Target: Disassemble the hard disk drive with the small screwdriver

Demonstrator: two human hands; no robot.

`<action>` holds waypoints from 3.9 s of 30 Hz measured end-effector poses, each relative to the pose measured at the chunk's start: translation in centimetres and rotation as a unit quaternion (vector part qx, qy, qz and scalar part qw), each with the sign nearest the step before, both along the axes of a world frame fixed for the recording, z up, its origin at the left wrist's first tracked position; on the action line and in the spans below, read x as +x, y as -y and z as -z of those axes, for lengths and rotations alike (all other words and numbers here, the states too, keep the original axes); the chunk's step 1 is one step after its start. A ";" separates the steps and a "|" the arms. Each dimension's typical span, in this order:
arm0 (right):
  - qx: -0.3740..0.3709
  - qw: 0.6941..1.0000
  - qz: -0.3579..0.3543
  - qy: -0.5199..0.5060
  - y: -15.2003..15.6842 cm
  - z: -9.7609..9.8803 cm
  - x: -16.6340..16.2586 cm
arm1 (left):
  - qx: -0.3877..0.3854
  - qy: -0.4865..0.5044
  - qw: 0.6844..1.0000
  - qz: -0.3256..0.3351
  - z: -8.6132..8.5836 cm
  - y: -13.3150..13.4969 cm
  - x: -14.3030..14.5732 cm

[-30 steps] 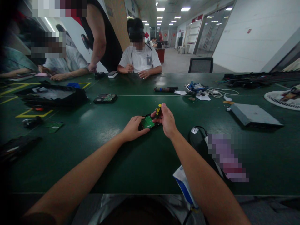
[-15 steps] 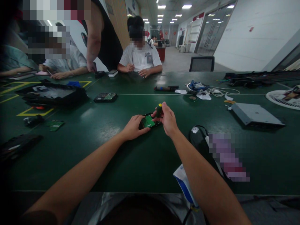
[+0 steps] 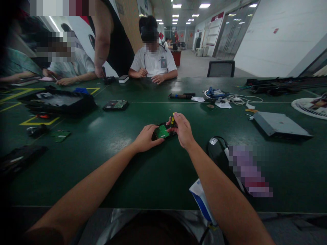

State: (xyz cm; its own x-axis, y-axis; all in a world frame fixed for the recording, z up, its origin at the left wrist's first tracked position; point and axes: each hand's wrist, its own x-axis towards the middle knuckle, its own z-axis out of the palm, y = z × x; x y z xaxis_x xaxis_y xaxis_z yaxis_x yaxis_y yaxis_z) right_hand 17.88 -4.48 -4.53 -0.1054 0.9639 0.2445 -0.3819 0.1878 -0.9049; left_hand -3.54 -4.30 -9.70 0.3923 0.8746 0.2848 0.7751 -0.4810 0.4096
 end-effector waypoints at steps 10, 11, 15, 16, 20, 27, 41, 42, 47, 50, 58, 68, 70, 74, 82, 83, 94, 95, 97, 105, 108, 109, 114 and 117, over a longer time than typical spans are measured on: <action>-0.018 1.000 -0.008 -0.018 -0.1 0.2 0.0 | -0.001 0.003 1.000 0.000 -0.1 0.1 0.0; -0.017 1.000 -0.005 -0.012 -0.1 0.3 0.0 | -0.001 0.003 1.000 0.000 -0.1 0.1 0.0; -0.012 1.000 0.006 0.000 -0.1 0.2 -0.1 | -0.004 0.002 1.000 -0.001 -0.1 0.1 0.0; -0.013 1.000 0.006 -0.002 -0.1 0.2 -0.1 | -0.004 0.001 1.000 -0.002 -0.1 0.1 0.0; -0.017 1.000 0.013 -0.007 -0.3 0.2 0.0 | -0.006 -0.001 1.000 -0.002 -0.2 0.1 0.0; -0.027 0.999 -0.004 0.020 -0.1 0.0 0.0 | -0.005 -0.001 1.000 -0.003 -0.3 0.2 -0.1; -0.031 0.999 0.004 -0.014 -0.1 -0.2 0.0 | -0.015 -0.006 1.000 -0.007 -0.6 0.3 -0.1; -0.032 0.999 0.004 -0.013 -0.1 -0.2 0.0 | -0.016 -0.006 1.000 -0.008 -0.6 0.3 -0.1; -0.026 1.000 0.009 0.012 0.0 -0.1 -0.1 | -0.011 -0.002 1.000 -0.006 -0.5 0.3 0.0; -0.013 0.999 0.016 0.030 0.1 -0.2 -0.1 | -0.008 0.000 1.000 -0.008 -0.3 0.2 0.0; -0.020 1.000 0.004 0.006 0.2 -0.4 0.0 | -0.014 0.001 1.000 -0.006 -0.3 0.1 -0.1; -0.033 0.999 0.003 -0.006 0.1 -0.3 -0.1 | -0.011 -0.001 1.000 -0.005 -0.3 0.1 -0.1; -0.030 1.000 0.007 0.006 0.1 -0.2 -0.2 | -0.011 0.000 1.000 -0.005 -0.3 0.2 -0.1; -0.010 1.000 0.008 0.021 0.2 -0.1 -0.1 | -0.008 -0.003 1.000 -0.005 -0.3 0.1 -0.1; -0.027 0.999 0.019 0.017 0.1 -0.4 0.1 | -0.014 0.003 1.000 -0.005 -0.3 0.2 -0.1; -0.031 0.999 0.021 0.010 0.1 -0.4 0.1 | -0.015 0.003 1.000 -0.006 -0.3 0.2 -0.1; -0.043 0.999 0.027 -0.002 0.1 -0.4 -0.3 | -0.008 0.001 1.000 -0.006 -0.5 0.2 0.0; -0.038 0.999 0.028 0.002 0.1 -0.4 -0.3 | -0.010 0.002 1.000 -0.007 -0.5 0.2 0.0; -0.028 0.999 0.026 0.013 0.1 -0.4 -0.3 | -0.013 0.003 1.000 -0.007 -0.4 0.2 0.0; -0.021 1.000 0.020 0.005 0.1 -0.4 -0.1 | -0.013 -0.001 1.000 -0.007 -0.4 0.2 -0.1; -0.031 0.999 0.022 0.002 0.0 -0.3 -0.2 | -0.010 -0.003 1.000 -0.007 -0.6 0.4 -0.1; -0.036 0.999 0.027 0.001 0.0 -0.3 -0.2 | -0.010 -0.003 1.000 -0.007 -0.6 0.4 0.0; -0.031 0.999 0.035 -0.006 0.0 0.0 -0.3 | -0.015 0.001 1.000 -0.008 -0.7 0.4 0.0; -0.019 0.999 0.032 0.005 0.0 0.0 -0.2 | -0.015 0.001 1.000 -0.007 -0.6 0.4 0.0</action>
State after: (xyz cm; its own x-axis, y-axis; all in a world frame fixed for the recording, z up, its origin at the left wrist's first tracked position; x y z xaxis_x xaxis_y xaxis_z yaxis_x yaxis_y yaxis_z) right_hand 17.66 -4.48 -4.56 -0.0461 0.9772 0.2074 -0.3608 0.1773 -0.9156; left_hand -3.55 -4.68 -9.08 0.3784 0.8884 0.2597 0.7808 -0.4571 0.4258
